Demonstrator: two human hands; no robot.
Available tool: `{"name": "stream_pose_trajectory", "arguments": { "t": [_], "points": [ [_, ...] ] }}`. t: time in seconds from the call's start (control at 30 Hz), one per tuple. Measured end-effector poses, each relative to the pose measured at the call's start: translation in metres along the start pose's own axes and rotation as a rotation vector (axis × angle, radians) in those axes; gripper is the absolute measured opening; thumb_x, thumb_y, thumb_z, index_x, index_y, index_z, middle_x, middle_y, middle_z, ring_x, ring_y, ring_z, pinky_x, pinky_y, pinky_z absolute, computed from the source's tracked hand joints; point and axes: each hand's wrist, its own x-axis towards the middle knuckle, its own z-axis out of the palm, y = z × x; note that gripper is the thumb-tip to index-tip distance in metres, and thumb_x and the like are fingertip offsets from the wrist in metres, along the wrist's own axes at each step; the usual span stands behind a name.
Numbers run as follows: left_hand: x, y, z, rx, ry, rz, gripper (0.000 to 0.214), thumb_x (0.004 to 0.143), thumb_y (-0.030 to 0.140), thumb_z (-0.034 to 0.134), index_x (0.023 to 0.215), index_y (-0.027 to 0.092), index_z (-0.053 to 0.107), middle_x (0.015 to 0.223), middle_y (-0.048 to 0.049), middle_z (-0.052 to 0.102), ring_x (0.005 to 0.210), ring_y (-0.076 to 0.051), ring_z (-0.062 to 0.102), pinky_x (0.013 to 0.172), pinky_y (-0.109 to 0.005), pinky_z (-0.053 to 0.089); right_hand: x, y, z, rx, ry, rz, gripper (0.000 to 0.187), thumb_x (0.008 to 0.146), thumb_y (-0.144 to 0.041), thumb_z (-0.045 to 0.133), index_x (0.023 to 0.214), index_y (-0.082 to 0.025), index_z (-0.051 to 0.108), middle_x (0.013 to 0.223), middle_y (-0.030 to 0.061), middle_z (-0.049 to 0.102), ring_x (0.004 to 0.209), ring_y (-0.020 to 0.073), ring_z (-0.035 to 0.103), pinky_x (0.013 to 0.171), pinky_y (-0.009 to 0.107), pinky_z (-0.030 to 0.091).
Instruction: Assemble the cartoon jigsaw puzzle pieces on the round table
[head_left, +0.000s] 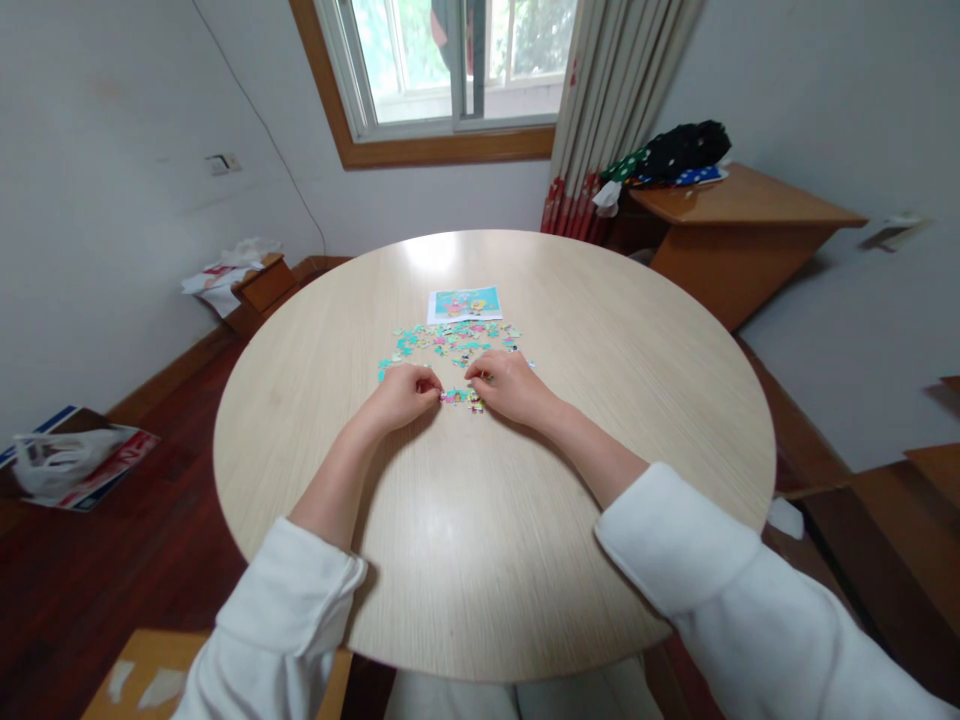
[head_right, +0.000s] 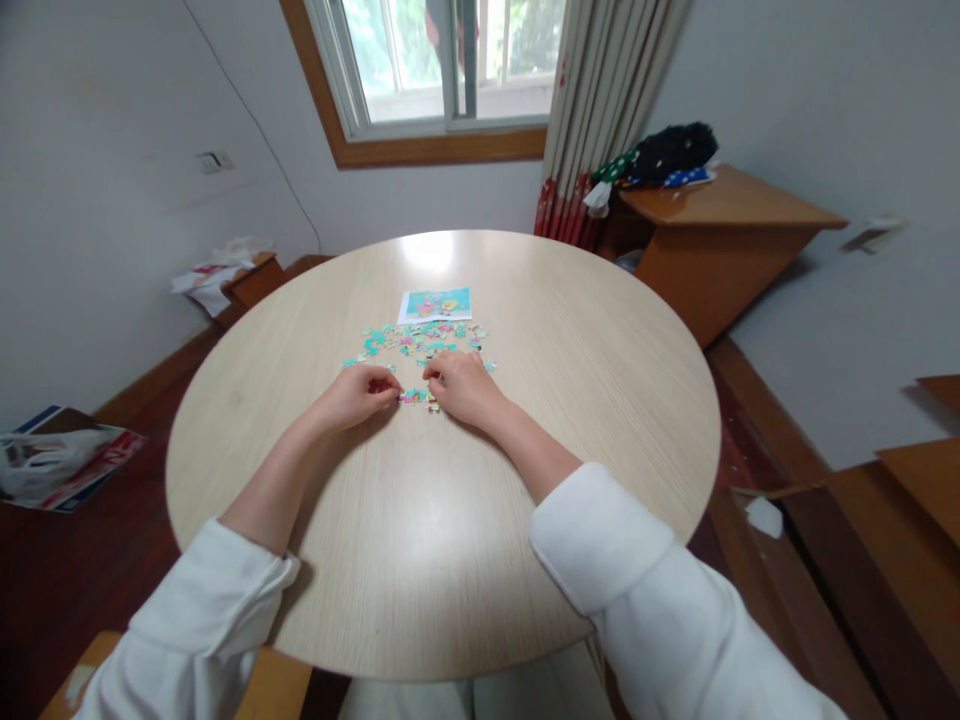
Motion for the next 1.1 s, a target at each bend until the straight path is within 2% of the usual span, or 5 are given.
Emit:
{"name": "stream_pose_trajectory", "arguments": {
  "t": [0.43,0.77,0.9,1.0,1.1],
  "points": [
    [-0.001,0.002,0.006,-0.034,-0.056,0.005,0.011,0.066,0.014,0.054,0.064,0.015,0.064,0.062,-0.0014,0.064,0.06,-0.012,0.052,0.06,-0.025,0.04,-0.003,0.017,-0.032,-0.058,-0.096,0.155,0.02,0.08,-0.011,0.057,0.088,-0.017,0.075,0.083,0.0062,0.072,0.073,0.0148,0.061,0.07,0.025,0.043],
    [-0.002,0.002,0.006,-0.065,-0.06,-0.005,0.011,0.066,0.014,0.053,0.065,0.015,0.065,0.062,-0.0014,0.064,0.06,-0.012,0.053,0.062,-0.025,0.04,-0.003,0.031,-0.029,-0.055,-0.013,0.175,0.021,0.083,-0.011,0.054,0.086,-0.015,0.074,0.085,0.0079,0.073,0.076,0.0168,0.062,0.073,0.027,0.043],
    [-0.002,0.001,0.008,-0.105,-0.057,-0.001,0.011,0.064,0.017,0.053,0.063,0.016,0.064,0.061,-0.0012,0.063,0.059,-0.012,0.053,0.061,-0.026,0.041,-0.002,0.03,-0.022,-0.012,0.027,0.115,0.021,0.083,-0.01,0.056,0.088,-0.016,0.075,0.087,0.0074,0.072,0.078,0.0158,0.061,0.078,0.027,0.044],
    [0.001,-0.002,0.01,-0.119,0.057,-0.022,0.01,0.065,0.02,0.056,0.062,0.016,0.065,0.06,-0.0014,0.063,0.059,-0.013,0.052,0.061,-0.026,0.04,-0.001,0.027,-0.018,-0.007,0.012,0.057,0.026,0.083,-0.006,0.053,0.088,-0.017,0.076,0.09,0.0073,0.07,0.081,0.0157,0.061,0.082,0.029,0.044],
    [0.006,-0.008,0.006,-0.155,0.351,-0.111,0.012,0.068,0.025,0.057,0.065,0.016,0.065,0.057,-0.0004,0.059,0.059,-0.013,0.05,0.06,-0.026,0.039,-0.001,0.027,-0.015,-0.02,-0.017,0.057,0.031,0.083,-0.003,0.052,0.09,-0.02,0.077,0.096,0.0078,0.07,0.09,0.0173,0.062,0.087,0.032,0.042]
  ]
}}
